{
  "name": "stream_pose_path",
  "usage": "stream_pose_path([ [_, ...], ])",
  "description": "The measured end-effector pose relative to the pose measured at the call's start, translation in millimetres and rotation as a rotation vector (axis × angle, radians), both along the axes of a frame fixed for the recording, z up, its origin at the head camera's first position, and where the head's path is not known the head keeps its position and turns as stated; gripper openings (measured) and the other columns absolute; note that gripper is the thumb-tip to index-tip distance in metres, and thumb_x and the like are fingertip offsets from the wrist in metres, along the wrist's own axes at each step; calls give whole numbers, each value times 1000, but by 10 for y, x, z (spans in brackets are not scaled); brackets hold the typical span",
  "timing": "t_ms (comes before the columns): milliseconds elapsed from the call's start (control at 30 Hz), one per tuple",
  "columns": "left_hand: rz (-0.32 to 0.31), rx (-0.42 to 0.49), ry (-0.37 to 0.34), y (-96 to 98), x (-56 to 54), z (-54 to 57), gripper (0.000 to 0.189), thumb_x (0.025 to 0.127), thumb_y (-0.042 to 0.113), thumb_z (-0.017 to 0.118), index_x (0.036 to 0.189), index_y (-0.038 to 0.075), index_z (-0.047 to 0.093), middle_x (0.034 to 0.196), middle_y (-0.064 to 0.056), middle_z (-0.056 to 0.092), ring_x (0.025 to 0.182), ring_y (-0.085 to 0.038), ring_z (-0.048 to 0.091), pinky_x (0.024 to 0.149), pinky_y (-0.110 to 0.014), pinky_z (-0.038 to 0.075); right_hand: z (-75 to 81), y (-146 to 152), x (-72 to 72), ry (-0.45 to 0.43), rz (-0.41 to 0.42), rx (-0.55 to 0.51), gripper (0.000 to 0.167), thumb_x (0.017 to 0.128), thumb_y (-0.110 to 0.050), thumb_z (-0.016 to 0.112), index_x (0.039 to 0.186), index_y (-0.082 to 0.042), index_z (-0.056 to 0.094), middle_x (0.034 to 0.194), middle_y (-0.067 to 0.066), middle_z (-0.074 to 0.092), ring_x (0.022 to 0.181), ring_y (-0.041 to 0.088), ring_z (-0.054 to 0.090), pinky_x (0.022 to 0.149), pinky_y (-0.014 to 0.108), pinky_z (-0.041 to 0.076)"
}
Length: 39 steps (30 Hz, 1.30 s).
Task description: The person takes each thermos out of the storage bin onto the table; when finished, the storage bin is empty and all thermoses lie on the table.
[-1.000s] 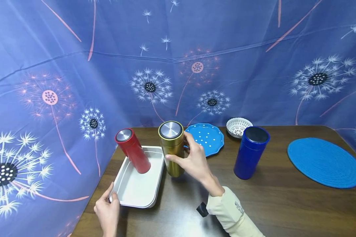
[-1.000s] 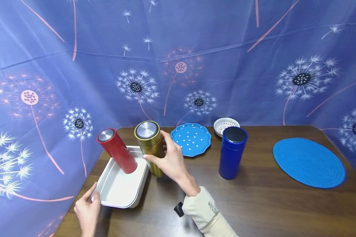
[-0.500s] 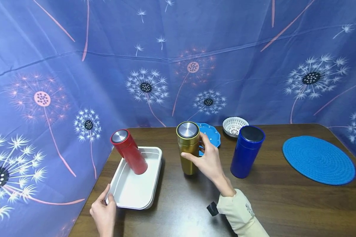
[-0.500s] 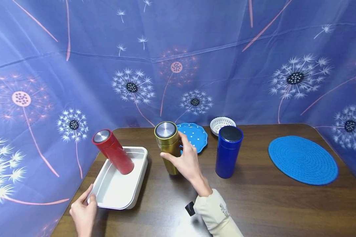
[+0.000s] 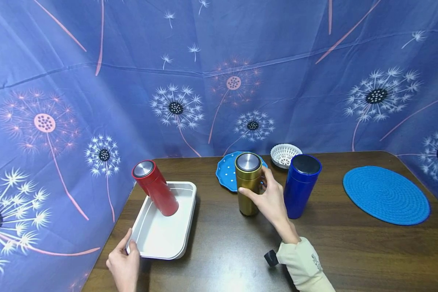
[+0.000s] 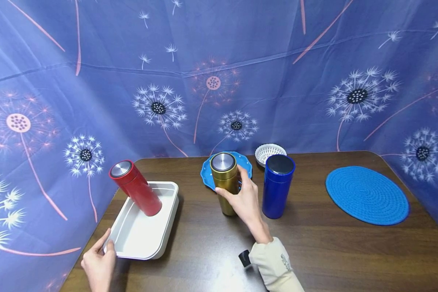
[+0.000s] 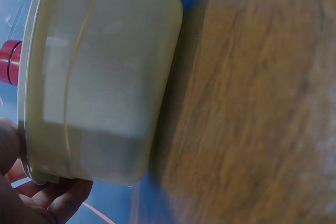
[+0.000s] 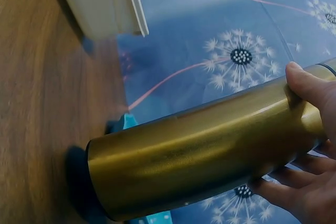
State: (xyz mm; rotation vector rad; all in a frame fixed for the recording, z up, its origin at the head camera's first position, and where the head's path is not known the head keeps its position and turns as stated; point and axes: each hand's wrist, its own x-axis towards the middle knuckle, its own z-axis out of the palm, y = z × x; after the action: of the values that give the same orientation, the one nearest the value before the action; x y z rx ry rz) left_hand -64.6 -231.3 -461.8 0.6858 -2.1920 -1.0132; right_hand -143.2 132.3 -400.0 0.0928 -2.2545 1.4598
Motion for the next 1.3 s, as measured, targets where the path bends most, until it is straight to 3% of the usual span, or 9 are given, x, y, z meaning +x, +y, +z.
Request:
stream_pose_path([
  [233, -3, 13, -5, 15, 2, 13, 34, 83, -1, 57, 113, 4, 72, 106, -24, 67, 102, -41, 63, 79, -41, 42, -64, 71, -8, -20, 1, -61, 81, 69, -21, 89, 137, -7, 47, 126, 20, 61, 113, 36, 61, 91, 47, 50],
  [333, 3, 14, -9, 10, 9, 11, 34, 84, -1, 58, 114, 5, 72, 106, -24, 67, 105, -42, 62, 80, -41, 41, -88, 87, -6, -27, 3, -68, 81, 69, -20, 89, 138, -7, 46, 128, 21, 60, 114, 37, 60, 92, 48, 49],
  [400, 3, 14, -8, 4, 11, 6, 34, 84, -1, 58, 114, 6, 72, 106, -24, 67, 106, -43, 62, 80, -41, 41, -100, 93, -4, -33, 3, -70, 81, 69, -20, 89, 138, -7, 46, 128, 21, 60, 115, 37, 60, 93, 48, 49],
  [633, 11, 4, -18, -9, 8, -12, 34, 83, -1, 59, 113, 8, 73, 104, -23, 68, 105, -41, 62, 71, -17, 34, -122, 99, 3, -47, -1, -78, 80, 70, -21, 88, 137, -6, 46, 127, 23, 60, 115, 37, 60, 94, 48, 48],
  [833, 9, 10, -15, -7, 6, -3, 34, 84, -1, 59, 114, 7, 72, 104, -23, 67, 106, -42, 62, 74, -24, 35, -123, 103, 9, -48, -7, -66, 80, 71, -23, 88, 138, -6, 46, 128, 22, 59, 115, 37, 60, 94, 49, 48],
  [1067, 16, 16, -19, 1, 9, 6, 34, 84, 0, 59, 114, 8, 73, 103, -23, 67, 104, -41, 62, 70, -17, 33, -130, 107, 16, -60, 2, -39, 80, 75, -26, 85, 140, -6, 42, 131, 23, 56, 118, 39, 57, 95, 50, 47],
  [1300, 16, 22, -16, 10, 5, 5, 34, 83, 0, 59, 114, 8, 72, 103, -22, 68, 104, -41, 63, 74, -23, 35, -156, 94, 23, -44, 11, -50, 86, 75, -23, 85, 145, -8, 37, 132, 22, 55, 120, 37, 56, 98, 49, 46],
])
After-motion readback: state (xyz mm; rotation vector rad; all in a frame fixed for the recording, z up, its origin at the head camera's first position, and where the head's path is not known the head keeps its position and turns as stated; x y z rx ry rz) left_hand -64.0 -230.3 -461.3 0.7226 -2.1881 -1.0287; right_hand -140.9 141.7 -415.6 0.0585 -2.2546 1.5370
